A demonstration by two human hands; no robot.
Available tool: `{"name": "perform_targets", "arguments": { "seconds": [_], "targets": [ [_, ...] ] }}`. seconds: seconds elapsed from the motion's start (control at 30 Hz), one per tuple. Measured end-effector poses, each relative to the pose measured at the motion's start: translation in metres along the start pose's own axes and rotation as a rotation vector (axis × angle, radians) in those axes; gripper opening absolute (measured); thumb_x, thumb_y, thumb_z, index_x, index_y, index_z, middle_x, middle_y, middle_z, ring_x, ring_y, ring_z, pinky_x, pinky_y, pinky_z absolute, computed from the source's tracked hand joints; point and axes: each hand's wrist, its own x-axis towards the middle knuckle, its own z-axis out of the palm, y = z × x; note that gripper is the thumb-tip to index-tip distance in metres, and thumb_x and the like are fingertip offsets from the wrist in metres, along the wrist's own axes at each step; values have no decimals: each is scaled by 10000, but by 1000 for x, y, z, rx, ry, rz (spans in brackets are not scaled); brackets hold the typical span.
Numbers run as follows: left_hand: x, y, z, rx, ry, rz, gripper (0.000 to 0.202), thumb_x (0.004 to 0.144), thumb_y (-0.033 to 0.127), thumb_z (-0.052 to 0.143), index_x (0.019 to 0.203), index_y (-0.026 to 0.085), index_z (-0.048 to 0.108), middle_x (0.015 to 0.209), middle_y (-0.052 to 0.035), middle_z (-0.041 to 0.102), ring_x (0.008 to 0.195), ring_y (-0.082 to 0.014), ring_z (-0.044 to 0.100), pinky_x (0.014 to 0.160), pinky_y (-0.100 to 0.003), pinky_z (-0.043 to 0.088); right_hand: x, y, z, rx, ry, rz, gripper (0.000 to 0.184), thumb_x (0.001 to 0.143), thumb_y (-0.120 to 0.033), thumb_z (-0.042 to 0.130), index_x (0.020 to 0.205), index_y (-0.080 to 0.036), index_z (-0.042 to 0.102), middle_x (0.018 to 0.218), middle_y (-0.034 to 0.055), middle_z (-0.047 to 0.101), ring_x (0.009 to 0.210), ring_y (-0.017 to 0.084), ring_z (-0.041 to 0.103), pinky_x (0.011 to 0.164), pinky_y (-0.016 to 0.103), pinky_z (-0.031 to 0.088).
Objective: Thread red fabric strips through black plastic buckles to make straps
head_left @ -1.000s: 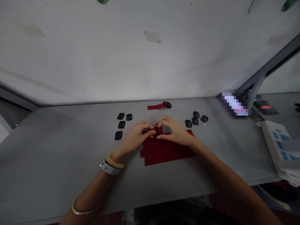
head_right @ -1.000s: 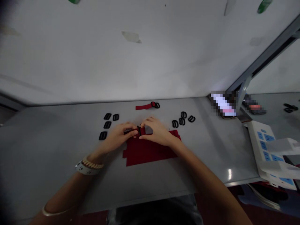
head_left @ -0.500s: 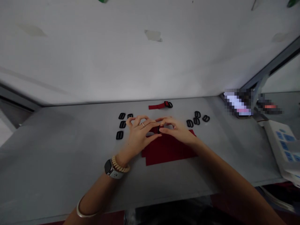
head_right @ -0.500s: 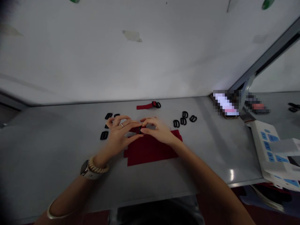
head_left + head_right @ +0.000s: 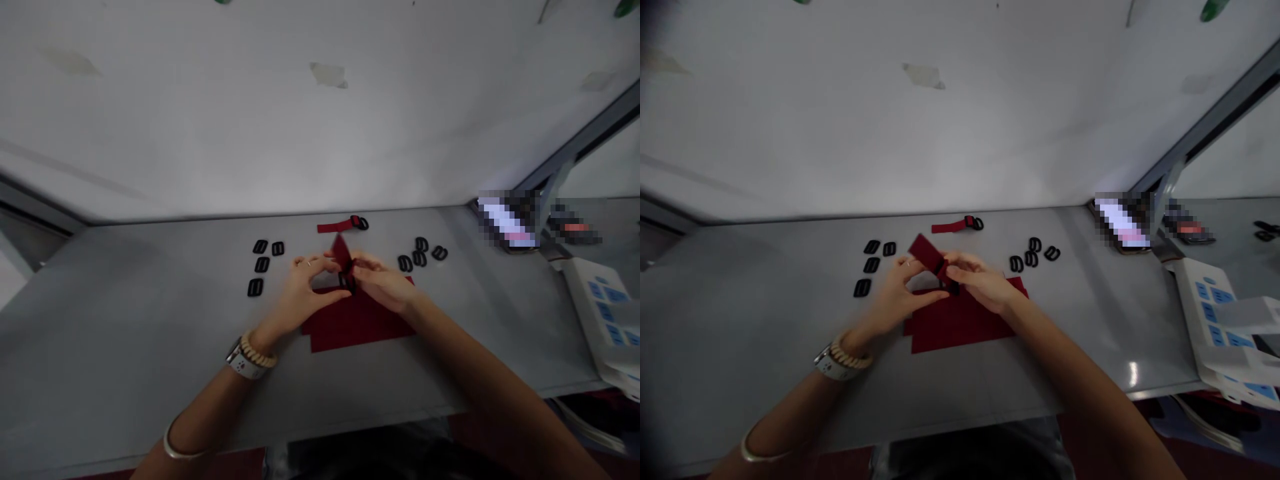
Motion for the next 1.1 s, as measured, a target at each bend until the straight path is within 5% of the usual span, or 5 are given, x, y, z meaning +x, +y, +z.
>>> {"name": "perform_targets", "arguments": {
  "seconds": [0.2, 0.37, 0.53, 0.87, 1.1],
  "targets": [
    [4, -9, 2, -330, 176, -193, 205, 769, 332, 753, 928, 211, 704, 964, -40, 735, 957, -227, 676, 898, -407, 540, 2, 4, -3, -266, 74, 36, 588, 708, -317, 803, 1235, -260, 550, 1288, 90, 581, 1118, 218, 597, 910, 393, 537],
    [7, -17, 1, -355, 184, -198, 147, 789, 310, 722, 895, 211, 702, 982, -45, 729, 992, -225, 666, 944, -408, 525, 5, 13, -1, -561, 174, -42, 246, 776, -241, 723, 1002, -192, 643, 1019, 68, 680, 911, 202, 649, 851, 405, 544],
    [10, -32, -4, -162, 262, -212, 193, 797, 325, 690, 953, 212, 679, 1001, -50, 686, 1012, -231, 638, 963, -419, 505, 8, 12, -12, -819, 238, -136, 280, 774, -237, 751, 1041, -193, 679, 1040, 76, 694, 888, 219, 657, 831, 404, 536],
    [10, -33, -15, 156, 145, -116, 209, 754, 333, 782, 900, 206, 701, 999, -62, 678, 1003, -264, 613, 1006, -506, 387, 9, 4, -21, -917, 282, -106, 311, 739, -278, 797, 1013, -192, 679, 1008, 78, 701, 865, 226, 657, 812, 400, 532],
    [7, -41, -15, 91, 50, -128, 310, 702, 337, 799, 943, 177, 690, 1010, -87, 674, 979, -266, 624, 983, -500, 411, 7, 0, -24, -993, 184, -149, 251, 765, -235, 774, 988, -198, 664, 1016, 63, 671, 876, 211, 636, 815, 369, 518]
  ]
}}
